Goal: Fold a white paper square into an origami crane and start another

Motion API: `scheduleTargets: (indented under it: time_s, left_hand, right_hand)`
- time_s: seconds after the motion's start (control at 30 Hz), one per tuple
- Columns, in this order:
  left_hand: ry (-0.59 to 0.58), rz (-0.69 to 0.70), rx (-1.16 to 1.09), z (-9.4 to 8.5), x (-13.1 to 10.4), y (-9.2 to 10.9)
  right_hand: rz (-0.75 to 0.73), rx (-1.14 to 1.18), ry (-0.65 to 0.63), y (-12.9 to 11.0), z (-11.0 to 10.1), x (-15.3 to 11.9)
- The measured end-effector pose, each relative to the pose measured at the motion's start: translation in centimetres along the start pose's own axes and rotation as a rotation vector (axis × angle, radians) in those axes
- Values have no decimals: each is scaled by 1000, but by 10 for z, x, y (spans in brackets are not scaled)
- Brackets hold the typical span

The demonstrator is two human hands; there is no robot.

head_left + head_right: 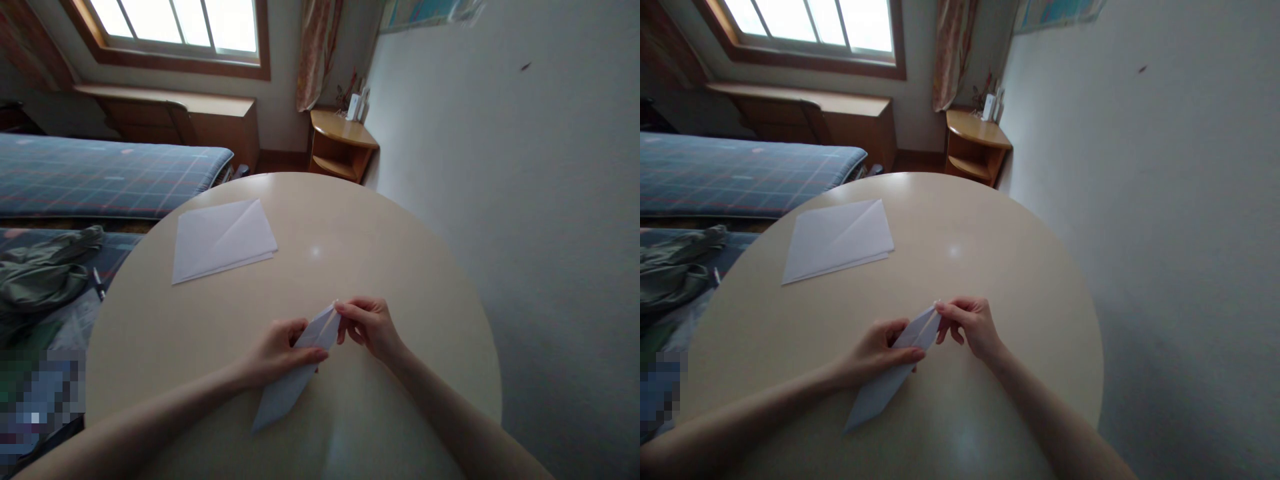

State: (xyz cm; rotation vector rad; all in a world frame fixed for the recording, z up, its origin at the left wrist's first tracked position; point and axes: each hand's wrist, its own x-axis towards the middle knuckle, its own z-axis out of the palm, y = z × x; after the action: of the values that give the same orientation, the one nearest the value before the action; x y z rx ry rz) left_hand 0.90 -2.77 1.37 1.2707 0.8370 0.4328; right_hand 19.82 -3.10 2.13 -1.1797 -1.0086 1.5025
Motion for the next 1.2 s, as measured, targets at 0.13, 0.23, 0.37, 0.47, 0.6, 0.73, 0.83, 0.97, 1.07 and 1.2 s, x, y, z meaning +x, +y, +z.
scheduleTargets:
  time_s: [0.13,0.23,0.37,0.47,0.6,0.73,0.83,0.97,1.07,1.2]
  left_hand:
    - [4,-26,40,0,-2,-2]
    - [32,-5,133,1,-2,-3]
    - [26,67,281,-1,-1,-5]
    - [-10,84,334,-2,-1,-5]
    - [-8,89,435,-3,-2,-3]
    - [38,83,606,-2,-7,-1]
    - [55,112,702,-1,-10,-1]
    - [51,164,805,-1,-13,1]
    - [35,154,872,-2,-14,4]
    - [15,153,895,-3,-16,5]
  right_hand:
    - [-83,-17,34,-2,-8,5]
    - [-188,-77,30,-10,-15,5]
    - [-203,-313,-220,-23,-17,-4]
    - [-175,-440,-359,-26,-17,-9]
    - [-238,-558,-331,-23,-15,-9]
    - [-304,-622,-281,-20,-13,-9]
    - [-294,-612,-252,-19,-11,-9]
    - [-214,-591,-227,-18,-12,-9]
    - [-148,-627,-210,-19,-11,-10]
    - [-114,-705,-193,-24,-10,-13]
